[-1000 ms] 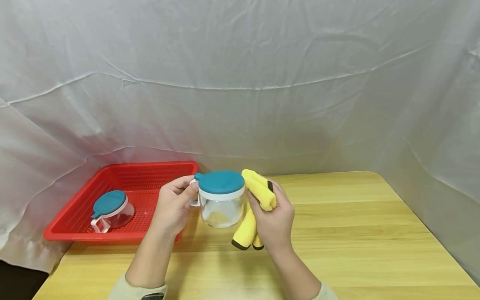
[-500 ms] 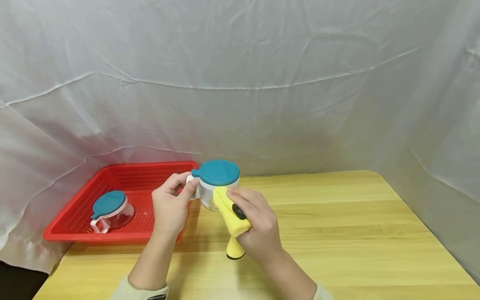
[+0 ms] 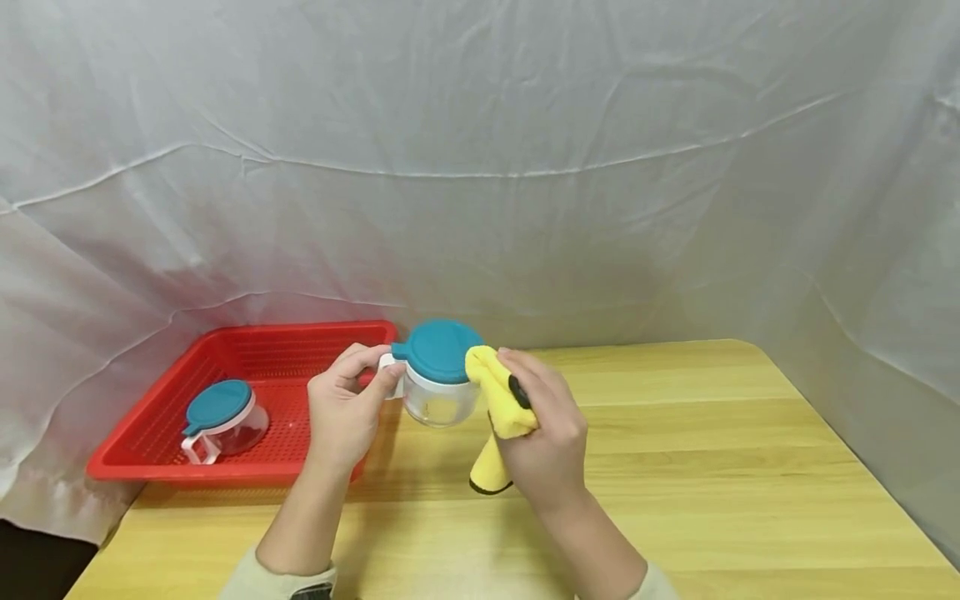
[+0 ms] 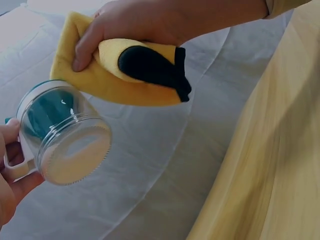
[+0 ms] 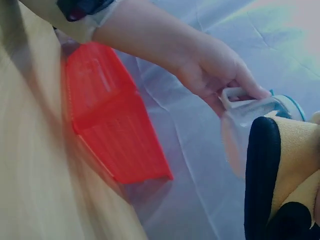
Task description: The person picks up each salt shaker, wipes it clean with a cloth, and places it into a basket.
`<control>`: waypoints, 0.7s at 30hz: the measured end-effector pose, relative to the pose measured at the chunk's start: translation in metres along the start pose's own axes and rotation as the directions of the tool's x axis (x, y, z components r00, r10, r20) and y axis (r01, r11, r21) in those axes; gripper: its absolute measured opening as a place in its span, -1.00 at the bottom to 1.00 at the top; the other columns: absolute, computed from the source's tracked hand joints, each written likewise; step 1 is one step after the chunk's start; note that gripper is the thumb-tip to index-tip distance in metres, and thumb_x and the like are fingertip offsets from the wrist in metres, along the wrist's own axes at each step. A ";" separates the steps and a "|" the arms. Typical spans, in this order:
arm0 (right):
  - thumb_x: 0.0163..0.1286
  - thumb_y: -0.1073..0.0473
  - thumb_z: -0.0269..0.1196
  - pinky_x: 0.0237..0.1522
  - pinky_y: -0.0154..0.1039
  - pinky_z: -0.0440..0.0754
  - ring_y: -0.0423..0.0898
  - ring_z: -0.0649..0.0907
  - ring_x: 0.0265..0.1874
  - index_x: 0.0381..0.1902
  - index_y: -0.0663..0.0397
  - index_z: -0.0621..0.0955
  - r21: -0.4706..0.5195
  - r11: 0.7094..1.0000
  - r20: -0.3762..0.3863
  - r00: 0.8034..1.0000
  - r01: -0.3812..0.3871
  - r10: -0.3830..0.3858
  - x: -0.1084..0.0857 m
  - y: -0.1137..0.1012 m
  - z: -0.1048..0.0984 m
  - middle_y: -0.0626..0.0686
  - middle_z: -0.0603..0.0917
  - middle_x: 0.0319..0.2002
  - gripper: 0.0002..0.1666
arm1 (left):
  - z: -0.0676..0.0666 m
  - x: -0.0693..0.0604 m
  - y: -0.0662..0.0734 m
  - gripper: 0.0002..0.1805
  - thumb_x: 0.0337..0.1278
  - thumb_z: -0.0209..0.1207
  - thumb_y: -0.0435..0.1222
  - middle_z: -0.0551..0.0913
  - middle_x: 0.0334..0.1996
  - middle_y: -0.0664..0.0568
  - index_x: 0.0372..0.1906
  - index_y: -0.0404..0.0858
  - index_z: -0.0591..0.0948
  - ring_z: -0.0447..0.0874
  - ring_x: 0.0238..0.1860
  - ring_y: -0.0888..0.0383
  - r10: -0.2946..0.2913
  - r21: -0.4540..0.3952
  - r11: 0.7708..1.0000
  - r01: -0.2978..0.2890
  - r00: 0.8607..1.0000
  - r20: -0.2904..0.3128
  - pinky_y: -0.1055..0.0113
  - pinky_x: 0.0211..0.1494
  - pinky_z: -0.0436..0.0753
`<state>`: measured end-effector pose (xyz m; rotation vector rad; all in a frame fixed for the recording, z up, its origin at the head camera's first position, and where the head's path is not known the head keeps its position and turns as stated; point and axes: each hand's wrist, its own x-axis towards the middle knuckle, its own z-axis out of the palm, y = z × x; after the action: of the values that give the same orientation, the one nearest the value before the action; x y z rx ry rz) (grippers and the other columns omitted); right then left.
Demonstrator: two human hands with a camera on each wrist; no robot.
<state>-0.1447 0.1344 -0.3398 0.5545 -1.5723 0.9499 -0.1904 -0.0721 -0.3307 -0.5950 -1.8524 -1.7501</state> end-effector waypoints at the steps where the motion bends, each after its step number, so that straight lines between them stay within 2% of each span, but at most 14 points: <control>1: 0.25 0.23 0.36 0.14 -0.33 0.59 0.15 0.70 -0.12 -0.09 0.37 0.69 -0.008 1.000 0.022 0.999 -0.024 0.024 0.002 0.001 -0.003 0.27 0.72 -0.13 -0.66 | 0.000 0.000 0.000 -0.80 0.03 0.42 -0.33 0.59 -0.42 0.01 -0.19 -0.26 0.76 0.48 -0.42 0.18 0.004 0.005 1.000 -0.004 1.000 0.021 0.48 -0.55 0.46; 3: 0.15 0.35 0.40 0.16 -0.35 0.58 0.14 0.70 -0.09 -0.06 0.32 0.69 -0.026 0.997 0.070 0.995 -0.074 0.075 0.005 0.004 -0.008 0.24 0.72 -0.10 -0.64 | -0.001 -0.001 0.000 -0.81 0.04 0.41 -0.34 0.59 -0.42 0.01 -0.19 -0.25 0.76 0.48 -0.43 0.17 0.019 0.013 1.000 -0.020 0.997 0.080 0.46 -0.55 0.46; 5: 0.02 0.47 0.44 0.16 -0.41 0.55 0.11 0.70 -0.08 -0.04 0.26 0.70 -0.044 0.990 0.128 0.982 -0.133 0.137 0.007 0.005 -0.013 0.19 0.73 -0.09 -0.54 | -0.002 -0.002 0.000 -0.82 0.06 0.40 -0.35 0.60 -0.40 0.02 -0.19 -0.25 0.76 0.50 -0.42 0.16 0.032 0.009 0.999 -0.034 0.985 0.169 0.45 -0.53 0.53; 7: 0.01 0.49 0.44 0.16 -0.47 0.52 0.08 0.70 -0.06 -0.05 0.21 0.71 -0.079 0.982 0.196 0.963 -0.173 0.185 0.009 0.006 -0.016 0.14 0.73 -0.08 -0.53 | -0.001 -0.004 0.000 -0.83 0.06 0.40 -0.35 0.62 -0.39 0.02 -0.19 -0.24 0.76 0.52 -0.39 0.15 0.031 0.005 0.999 -0.033 0.963 0.268 0.41 -0.46 0.63; 9: 0.02 0.48 0.42 0.16 -0.51 0.50 0.05 0.70 -0.06 -0.06 0.17 0.72 -0.106 0.976 0.262 0.942 -0.189 0.211 0.010 0.007 -0.017 0.10 0.73 -0.08 -0.54 | 0.002 -0.006 -0.001 -0.83 0.07 0.40 -0.33 0.64 -0.37 0.03 -0.19 -0.22 0.76 0.56 -0.34 0.16 0.012 0.006 1.000 -0.015 0.935 0.355 0.34 -0.38 0.71; 10: 0.02 0.47 0.42 0.16 -0.53 0.48 0.04 0.69 -0.05 -0.06 0.15 0.72 -0.120 0.974 0.294 0.931 -0.190 0.217 0.009 0.007 -0.017 0.08 0.74 -0.07 -0.55 | 0.003 -0.007 -0.001 -0.83 0.08 0.40 -0.31 0.65 -0.37 0.04 -0.19 -0.21 0.76 0.57 -0.32 0.16 0.000 0.010 1.000 -0.004 0.921 0.390 0.30 -0.34 0.74; 12: 0.02 0.47 0.40 0.17 -0.53 0.47 0.02 0.69 -0.04 -0.05 0.13 0.72 -0.137 0.977 0.345 0.917 -0.161 0.199 0.009 0.007 -0.018 0.05 0.74 -0.06 -0.54 | 0.005 -0.008 -0.001 -0.83 0.08 0.40 -0.29 0.66 -0.36 0.06 -0.19 -0.19 0.76 0.59 -0.30 0.18 -0.027 0.026 1.000 0.018 0.904 0.427 0.27 -0.28 0.75; 14: 0.01 0.48 0.40 0.18 -0.53 0.47 0.01 0.69 -0.03 -0.05 0.12 0.72 -0.129 0.981 0.373 0.910 -0.144 0.183 0.009 0.006 -0.017 0.04 0.74 -0.05 -0.52 | 0.006 -0.008 -0.001 -0.84 0.07 0.40 -0.28 0.66 -0.37 0.09 -0.20 -0.16 0.77 0.60 -0.29 0.18 -0.046 0.045 0.999 0.029 0.899 0.435 0.28 -0.26 0.75; 18: 0.02 0.49 0.38 0.20 -0.51 0.47 0.01 0.68 -0.03 -0.06 0.13 0.72 -0.085 0.989 0.404 0.904 -0.118 0.142 0.009 0.001 -0.017 0.05 0.74 -0.06 -0.54 | 0.006 -0.007 -0.001 -0.87 0.07 0.40 -0.31 0.66 -0.38 0.12 -0.23 -0.13 0.77 0.59 -0.30 0.18 -0.064 0.076 0.996 0.035 0.906 0.419 0.30 -0.28 0.74; 21: 0.02 0.50 0.36 0.20 -0.49 0.47 0.03 0.68 -0.06 -0.07 0.16 0.72 -0.028 0.997 0.420 0.904 -0.074 0.079 0.010 -0.003 -0.015 0.07 0.74 -0.08 -0.55 | 0.006 -0.007 0.000 -0.87 0.07 0.40 -0.34 0.64 -0.40 0.13 -0.24 -0.12 0.77 0.57 -0.31 0.18 -0.078 0.098 0.994 0.041 0.909 0.410 0.32 -0.31 0.72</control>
<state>-0.1358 0.1464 -0.3295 0.7303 -1.9977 0.9190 -0.1859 -0.0664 -0.3352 -0.9432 -2.2392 -1.6627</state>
